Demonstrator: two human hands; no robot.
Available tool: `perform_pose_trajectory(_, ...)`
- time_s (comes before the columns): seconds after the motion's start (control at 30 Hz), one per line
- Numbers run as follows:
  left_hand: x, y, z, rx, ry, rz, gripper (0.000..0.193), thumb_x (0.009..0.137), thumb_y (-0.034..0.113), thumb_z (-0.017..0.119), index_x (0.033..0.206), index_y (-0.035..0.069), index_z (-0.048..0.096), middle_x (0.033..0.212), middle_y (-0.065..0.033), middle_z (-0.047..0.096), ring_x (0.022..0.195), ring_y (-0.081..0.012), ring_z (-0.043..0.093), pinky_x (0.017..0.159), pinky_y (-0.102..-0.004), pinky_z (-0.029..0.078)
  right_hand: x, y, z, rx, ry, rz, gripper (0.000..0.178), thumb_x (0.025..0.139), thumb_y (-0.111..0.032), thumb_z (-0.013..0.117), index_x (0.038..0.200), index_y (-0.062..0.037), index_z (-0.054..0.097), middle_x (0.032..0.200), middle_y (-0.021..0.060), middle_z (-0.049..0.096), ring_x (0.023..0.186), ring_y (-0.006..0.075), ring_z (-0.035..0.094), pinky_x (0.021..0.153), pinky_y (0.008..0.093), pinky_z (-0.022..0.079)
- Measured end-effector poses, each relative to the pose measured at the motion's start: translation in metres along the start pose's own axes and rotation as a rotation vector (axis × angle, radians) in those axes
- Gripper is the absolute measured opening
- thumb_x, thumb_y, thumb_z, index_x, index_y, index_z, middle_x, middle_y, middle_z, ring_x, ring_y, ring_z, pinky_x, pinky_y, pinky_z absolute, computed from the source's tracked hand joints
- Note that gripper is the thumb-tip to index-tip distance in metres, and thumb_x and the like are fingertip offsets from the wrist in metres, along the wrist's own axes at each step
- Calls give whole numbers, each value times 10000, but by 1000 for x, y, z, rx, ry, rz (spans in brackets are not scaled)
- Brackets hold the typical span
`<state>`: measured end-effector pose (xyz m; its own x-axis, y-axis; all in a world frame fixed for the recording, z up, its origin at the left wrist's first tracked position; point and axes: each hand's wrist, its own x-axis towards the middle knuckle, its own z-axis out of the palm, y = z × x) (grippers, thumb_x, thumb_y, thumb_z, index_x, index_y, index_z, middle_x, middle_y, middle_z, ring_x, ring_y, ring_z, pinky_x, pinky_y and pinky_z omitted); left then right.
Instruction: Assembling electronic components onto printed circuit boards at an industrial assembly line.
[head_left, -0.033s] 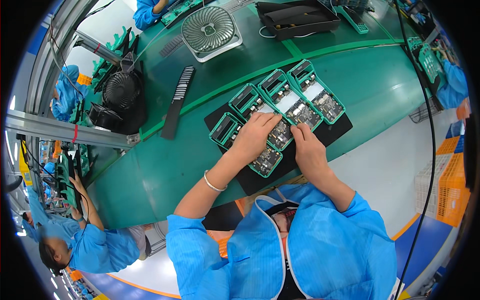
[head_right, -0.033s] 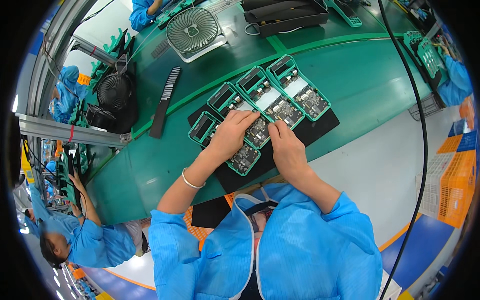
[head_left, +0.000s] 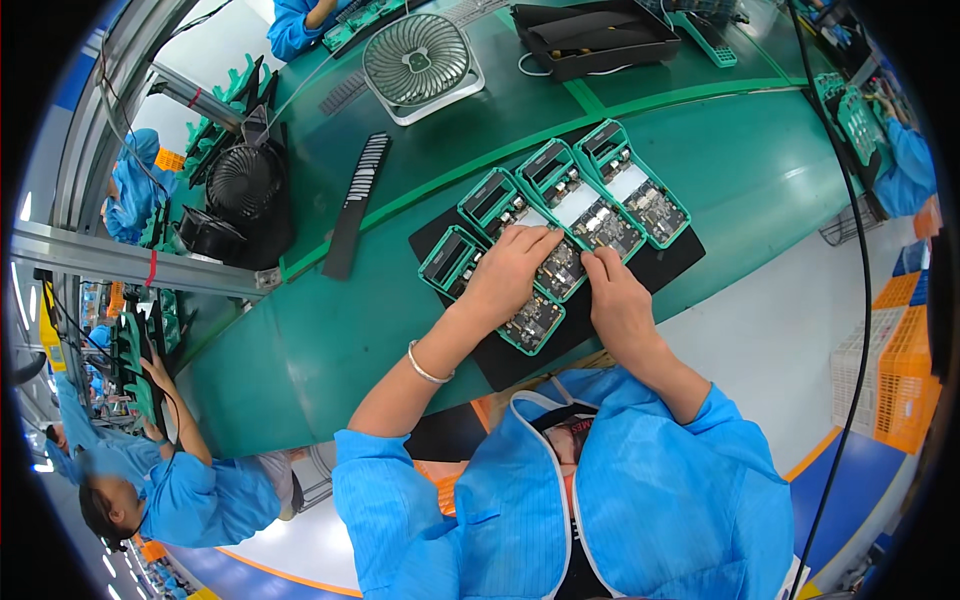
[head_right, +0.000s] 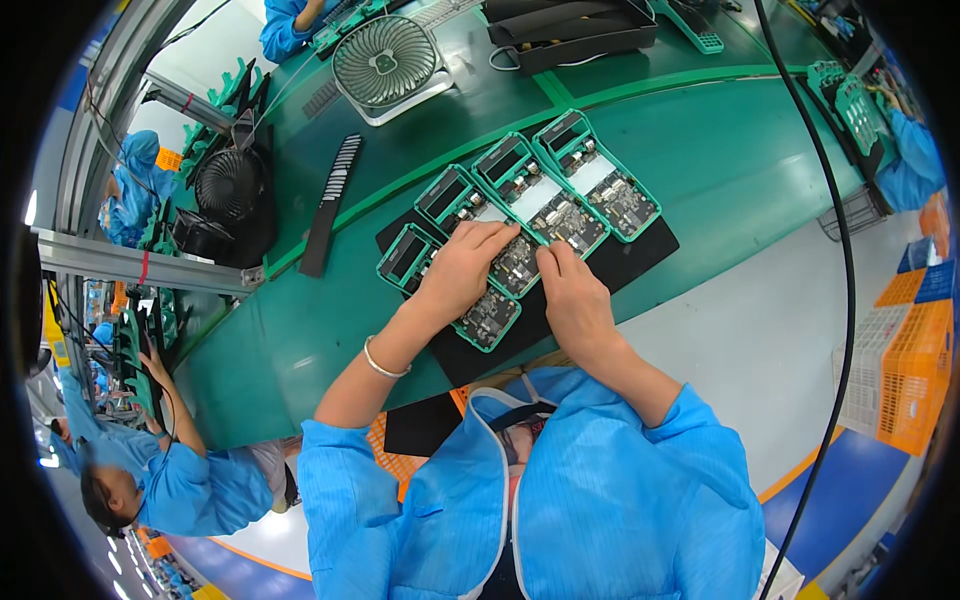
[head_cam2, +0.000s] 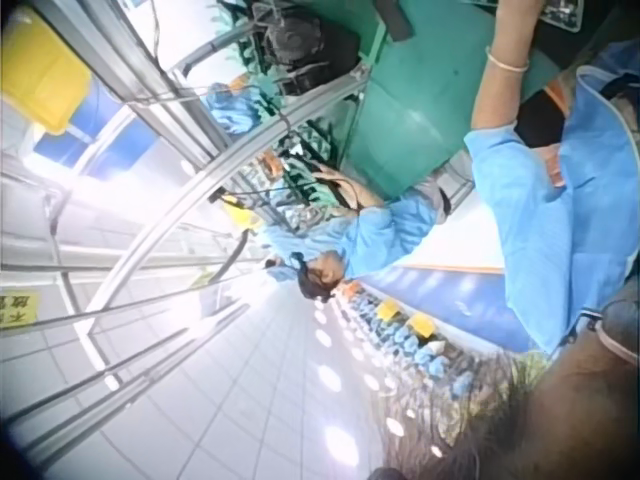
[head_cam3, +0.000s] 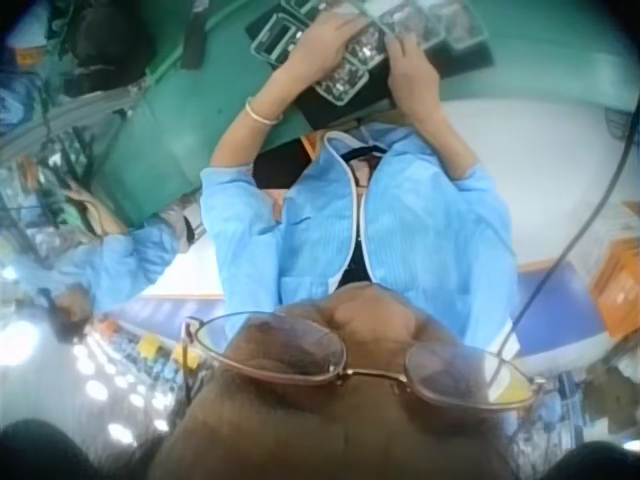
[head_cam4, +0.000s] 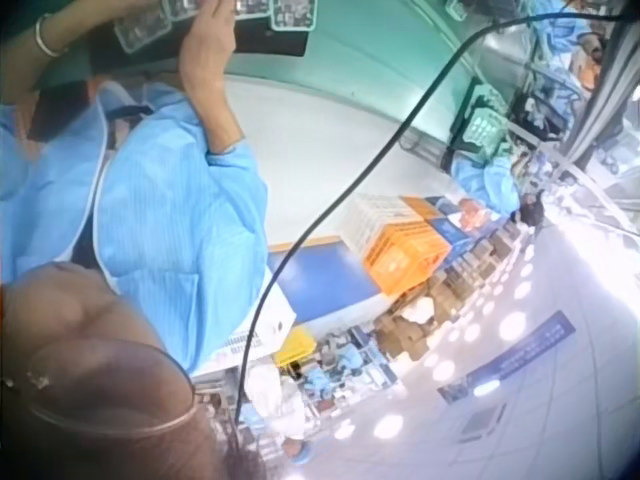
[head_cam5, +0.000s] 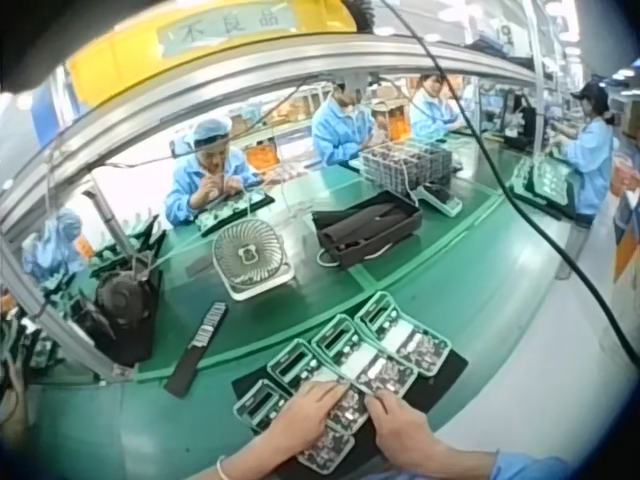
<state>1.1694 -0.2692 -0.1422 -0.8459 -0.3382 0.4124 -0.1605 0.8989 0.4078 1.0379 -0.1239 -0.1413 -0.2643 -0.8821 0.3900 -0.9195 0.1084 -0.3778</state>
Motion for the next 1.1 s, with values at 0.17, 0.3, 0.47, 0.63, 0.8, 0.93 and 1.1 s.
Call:
perform_pose_trajectory(0.17, -1, -2, 1, 24, -30, 12, 423, 756, -45, 538, 1170, 20, 593, 1150, -106, 597, 1061, -297, 547, 908, -374, 495, -2, 6, -10, 47, 6, 15, 312, 802, 19, 544, 1110, -30, 553, 1059, 114, 557, 877, 295, 627, 710, 372, 526)
perform_pose_trajectory(0.3, 0, -1, -1, 53, -56, 30, 443, 739, -55, 545, 1173, 26, 589, 1156, -99, 590, 1062, -290, 543, 903, -372, 500, -8, 24, -23, 118, 94, 44, 281, 841, 11, 573, 1112, -64, 571, 1070, 123, 564, 797, 332, 631, 661, 399, 521)
perform_pose_trajectory(0.47, 3, 1, -4, 98, -93, 50, 473, 730, -63, 541, 1192, 34, 579, 1158, -94, 587, 1058, -287, 541, 896, -365, 505, -12, 44, -30, 203, 120, 90, 214, 878, -12, 580, 1088, -51, 578, 1059, 130, 573, 776, 343, 628, 650, 405, 512)
perform_pose_trajectory(0.63, 6, 8, -12, 185, -163, 72, 524, 720, -67, 542, 1232, 40, 553, 1181, -88, 574, 1044, -286, 540, 871, -352, 521, -15, 52, -33, 245, 117, 114, 206, 882, -10, 576, 1085, -46, 579, 1058, 136, 571, 778, 349, 624, 654, 405, 510)
perform_pose_trajectory(0.8, 8, 10, -13, 278, -252, 76, 549, 710, -51, 557, 1250, 43, 542, 1216, -77, 555, 1027, -270, 543, 845, -334, 532, -16, 57, -34, 279, 138, 111, 210, 885, -8, 574, 1091, -44, 578, 1063, 139, 569, 782, 350, 624, 659, 405, 510)
perform_pose_trajectory(0.93, 10, 9, -13, 300, -243, 94, 547, 710, -42, 561, 1249, 50, 545, 1206, -70, 560, 1017, -263, 546, 831, -327, 534, -16, 60, -35, 298, 131, 119, 215, 885, -11, 576, 1098, -43, 576, 1066, 141, 568, 784, 350, 624, 659, 403, 511)
perform_pose_trajectory(1.1, 13, 15, -11, 301, -206, 63, 498, 706, -33, 575, 1196, 55, 571, 1177, -60, 566, 1012, -258, 555, 829, -333, 527, -12, 63, -33, 276, 140, 114, 205, 886, -10, 573, 1090, -32, 572, 1052, 143, 566, 781, 345, 625, 653, 403, 510)
